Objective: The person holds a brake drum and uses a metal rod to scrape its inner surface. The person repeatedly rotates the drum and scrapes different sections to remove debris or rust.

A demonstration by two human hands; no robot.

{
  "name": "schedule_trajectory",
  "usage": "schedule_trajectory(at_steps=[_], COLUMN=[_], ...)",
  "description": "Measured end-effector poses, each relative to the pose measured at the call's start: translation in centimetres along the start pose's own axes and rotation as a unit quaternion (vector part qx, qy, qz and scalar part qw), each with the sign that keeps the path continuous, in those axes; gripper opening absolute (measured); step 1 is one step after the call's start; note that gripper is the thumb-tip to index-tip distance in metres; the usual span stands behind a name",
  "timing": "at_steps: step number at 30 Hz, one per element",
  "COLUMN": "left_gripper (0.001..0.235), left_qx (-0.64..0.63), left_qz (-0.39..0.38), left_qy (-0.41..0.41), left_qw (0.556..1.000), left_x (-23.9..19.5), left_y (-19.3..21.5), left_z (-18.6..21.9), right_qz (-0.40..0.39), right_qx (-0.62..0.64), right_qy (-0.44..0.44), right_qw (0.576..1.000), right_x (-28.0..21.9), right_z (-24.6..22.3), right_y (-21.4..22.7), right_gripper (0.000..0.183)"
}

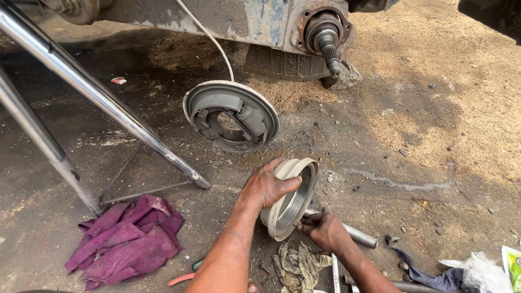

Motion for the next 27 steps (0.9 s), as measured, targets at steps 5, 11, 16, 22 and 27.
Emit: schedule_trajectory(at_steps=[5,11,16,22,27], left_gripper=[0.103,0.096,0.1,0.097,0.094], left_qx=[-0.009,0.025,-0.027,-0.019,0.006], left_qz=[-0.004,0.006,0.002,-0.016,-0.004], left_qy=[-0.008,-0.031,-0.032,-0.033,-0.048], left_qw=[1.0,0.999,0.999,0.999,0.999], left_x=[0.5,0.9,0.7,0.8,1.5], left_y=[-0.6,-0.2,-0.4,-0.7,-0.5], left_z=[0.0,-0.4,-0.1,0.3,-0.9], right_qz=[-0.034,-0.014,0.07,-0.002,0.084], right_qx=[-0.088,-0.151,-0.2,-0.189,-0.324], right_qy=[-0.134,0.024,-0.093,0.002,-0.008], right_qw=[0.986,0.988,0.973,0.982,0.942], right_x=[-0.2,0.5,-0.3,-0.8,0.3], right_z=[0.7,-0.3,0.2,-0.5,0.4], right_y=[0.2,-0.5,0.4,0.1,-0.2], right_gripper=[0.041,0.043,0.046,0.047,0.044])
Point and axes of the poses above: each hand's wrist, its own x-axis towards the middle knuckle, its own y-axis out of the back of the hand, z = x × y, the point moved 2 cm from there along x, towards the middle knuckle, and after that the axes turned 13 degrees about x, right-handed, at the moved point
